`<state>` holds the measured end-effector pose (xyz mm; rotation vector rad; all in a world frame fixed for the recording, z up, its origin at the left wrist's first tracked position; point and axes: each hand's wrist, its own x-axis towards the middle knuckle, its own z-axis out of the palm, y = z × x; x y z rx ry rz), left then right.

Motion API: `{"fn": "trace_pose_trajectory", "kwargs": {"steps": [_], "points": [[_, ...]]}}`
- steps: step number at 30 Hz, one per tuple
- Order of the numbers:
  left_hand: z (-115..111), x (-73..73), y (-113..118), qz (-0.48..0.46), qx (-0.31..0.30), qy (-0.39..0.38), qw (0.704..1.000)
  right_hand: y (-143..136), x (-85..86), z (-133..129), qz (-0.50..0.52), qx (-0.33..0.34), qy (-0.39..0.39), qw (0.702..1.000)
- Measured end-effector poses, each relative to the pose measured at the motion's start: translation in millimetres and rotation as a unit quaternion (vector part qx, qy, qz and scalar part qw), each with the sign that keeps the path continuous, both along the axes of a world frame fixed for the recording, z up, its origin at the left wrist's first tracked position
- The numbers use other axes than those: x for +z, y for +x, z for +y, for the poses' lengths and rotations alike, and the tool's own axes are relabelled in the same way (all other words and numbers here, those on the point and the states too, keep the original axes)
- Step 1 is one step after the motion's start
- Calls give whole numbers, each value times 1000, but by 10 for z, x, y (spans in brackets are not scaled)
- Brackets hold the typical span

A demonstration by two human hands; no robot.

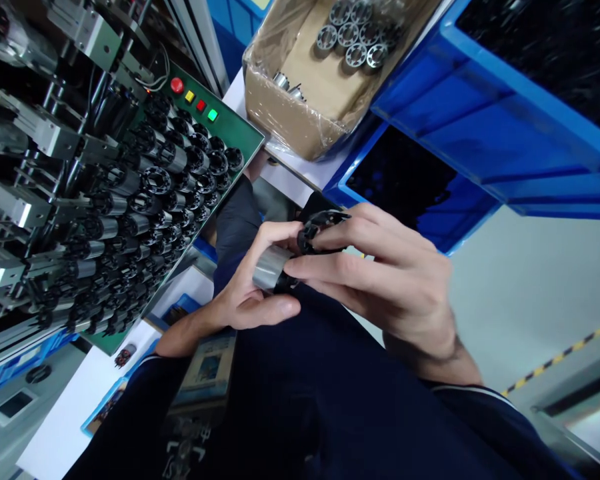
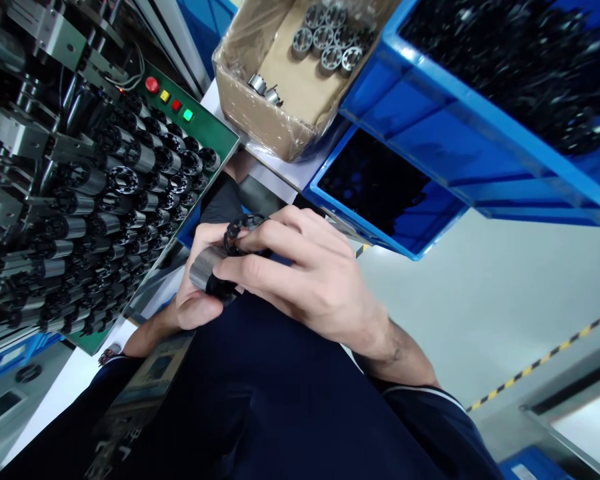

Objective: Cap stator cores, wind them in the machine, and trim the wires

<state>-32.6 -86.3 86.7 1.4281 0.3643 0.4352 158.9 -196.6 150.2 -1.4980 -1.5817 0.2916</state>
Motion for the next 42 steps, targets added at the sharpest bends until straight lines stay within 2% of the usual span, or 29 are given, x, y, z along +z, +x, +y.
{"fn": "trace_pose_trajectory", "kwargs": {"steps": [3, 5, 8, 11, 14, 16, 20, 25, 30, 35, 38, 42], "points": [[-88, 39, 55, -38, 85, -52, 994, -42, -27, 18, 35, -14, 60, 997], [-95, 90, 118, -58, 141, -96, 984, -70, -47, -5, 64, -19, 52, 996], [0, 188, 232, -93, 171, -181, 964, -110, -57, -77, 86, -45, 16, 995], [101, 291, 347, -140, 208, -203, 946, -167, -78, -116, 100, -63, 37, 992], [93, 397, 437, -117, 249, -224, 935, -239, -136, -92, 109, -74, 68, 989], [49, 465, 477, -83, 260, -245, 930, -274, -185, -63, 124, -83, 52, 987], [3, 560, 531, -43, 280, -280, 917, -281, -256, -30, 153, -60, 34, 986], [41, 591, 567, -16, 283, -299, 911, -248, -280, -40, 172, -55, 11, 984], [47, 584, 538, -12, 276, -343, 898, -235, -287, -67, 194, -45, -7, 980], [57, 542, 503, -22, 233, -408, 882, -235, -287, -70, 200, -38, -24, 979], [70, 511, 503, 4, 214, -402, 890, -233, -302, -68, 201, -52, -24, 978], [72, 499, 519, 7, 219, -407, 886, -176, -323, -73, 174, -22, -32, 984]]}}
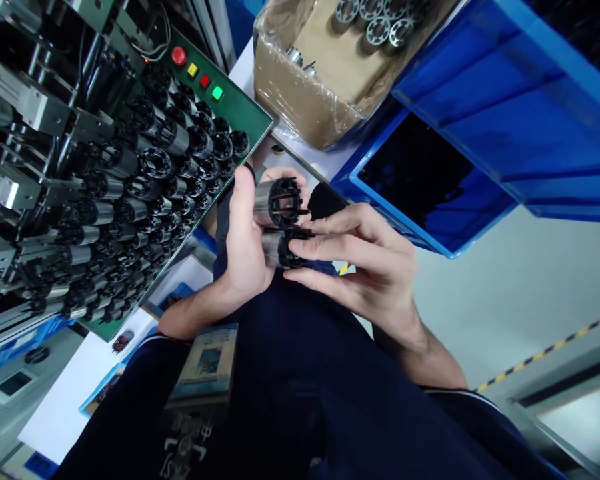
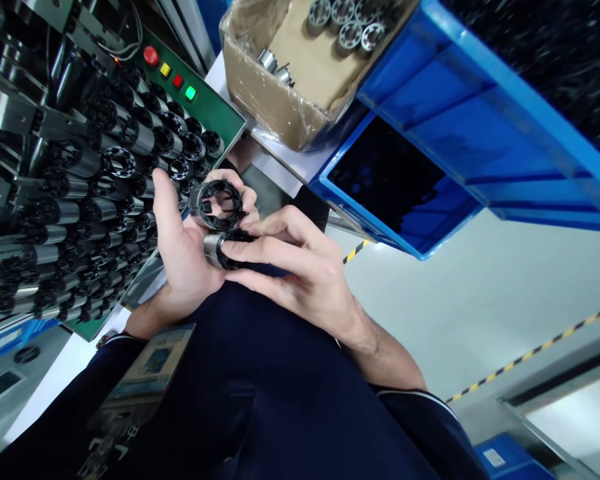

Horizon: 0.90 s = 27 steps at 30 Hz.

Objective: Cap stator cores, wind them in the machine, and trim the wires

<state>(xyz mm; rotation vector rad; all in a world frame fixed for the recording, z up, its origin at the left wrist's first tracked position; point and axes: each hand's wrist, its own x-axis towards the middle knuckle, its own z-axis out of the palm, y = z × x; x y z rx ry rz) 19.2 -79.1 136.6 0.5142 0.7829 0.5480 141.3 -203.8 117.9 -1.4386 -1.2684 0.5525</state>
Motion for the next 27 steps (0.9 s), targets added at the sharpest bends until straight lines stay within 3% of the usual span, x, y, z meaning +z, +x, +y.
{"fn": "trace_pose_trajectory", "kwargs": {"steps": [4, 9, 14, 22, 24, 27], "points": [[-1, -12, 19, 19, -17, -9, 1000, 68, 10, -13, -9, 7, -25, 1000], [-7, -69, 27, 30, 27, 21, 999, 59, 36, -23, -31, 16, -75, 997], [-31, -109, 11, 53, 37, 52, 997, 25, -4, -3, -9, 13, -59, 998], [19, -108, -1, 51, 36, -17, 998, -43, -59, -19, -74, 28, -38, 996], [-2, -82, 6, 54, 47, -38, 997, -87, -123, 10, -87, 8, -27, 996], [-52, -35, -43, 38, 29, -38, 998, -133, -230, 30, -23, -68, 21, 997]]}}
